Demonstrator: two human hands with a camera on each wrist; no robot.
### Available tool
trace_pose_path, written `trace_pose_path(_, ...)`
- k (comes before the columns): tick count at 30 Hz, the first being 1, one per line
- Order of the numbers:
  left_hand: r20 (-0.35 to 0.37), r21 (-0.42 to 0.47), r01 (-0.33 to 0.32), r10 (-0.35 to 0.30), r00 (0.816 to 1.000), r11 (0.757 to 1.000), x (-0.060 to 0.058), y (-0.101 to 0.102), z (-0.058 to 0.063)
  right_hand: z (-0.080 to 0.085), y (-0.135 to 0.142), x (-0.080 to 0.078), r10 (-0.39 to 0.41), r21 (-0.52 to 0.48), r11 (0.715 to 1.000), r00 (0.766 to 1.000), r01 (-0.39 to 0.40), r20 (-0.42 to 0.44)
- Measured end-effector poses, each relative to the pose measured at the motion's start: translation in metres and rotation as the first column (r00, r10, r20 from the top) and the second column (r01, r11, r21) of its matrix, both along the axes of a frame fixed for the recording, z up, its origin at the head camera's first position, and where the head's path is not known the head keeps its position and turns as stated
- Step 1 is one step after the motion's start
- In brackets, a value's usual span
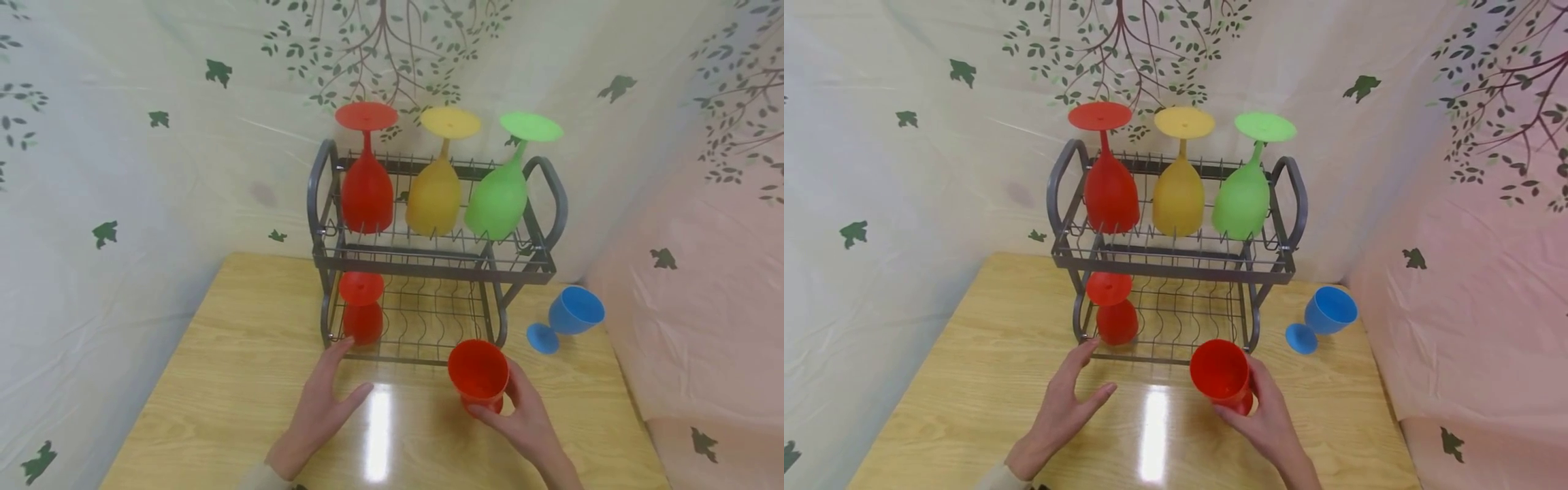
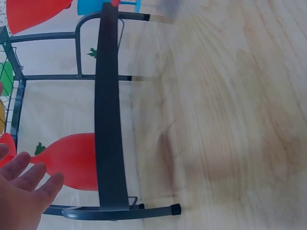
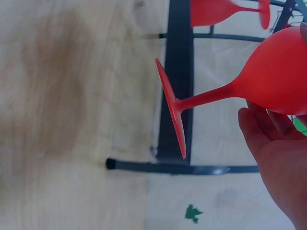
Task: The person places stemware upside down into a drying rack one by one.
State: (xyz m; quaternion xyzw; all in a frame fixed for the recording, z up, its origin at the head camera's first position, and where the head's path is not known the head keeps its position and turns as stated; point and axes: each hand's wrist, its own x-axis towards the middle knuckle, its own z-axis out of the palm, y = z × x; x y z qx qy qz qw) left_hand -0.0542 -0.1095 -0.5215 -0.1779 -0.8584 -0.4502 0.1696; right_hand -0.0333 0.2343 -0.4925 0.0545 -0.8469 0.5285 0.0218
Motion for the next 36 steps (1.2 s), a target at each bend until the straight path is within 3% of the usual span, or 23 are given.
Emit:
trace_pose_path(9, -0.003, 0.068, 0.04, -0.04, 0.999, 0.997, -0.005, 0.014, 0.019, 0.014, -0.019, -0.004, 0.025, 0.01, 1.0, 0.995, -0.024, -0.094)
trace_pose_path(17, -0.007, 0.109, 0.092, -0.092, 0.996, 0.99, -0.004, 0.023, 0.034, 0.021, -0.033, -0.007, 0.062, 0.098, 0.994, 0.98, -0.044, -0.189)
trace_pose_path(27, -0.027, 0.141, 0.129, -0.126, 0.992, 0.982, -0.001, 0.027, 0.047, 0.032, -0.049, -0.011, 0.124, 0.161, 0.983, 0.958, -0.084, -0.257)
trace_pose_path(36, -0.029, 0.122, 0.134, -0.131, 0.991, 0.984, 0.005, 0.029, 0.051, 0.04, -0.065, -0.013, 0.174, 0.297, 0.952, 0.931, -0.076, -0.32)
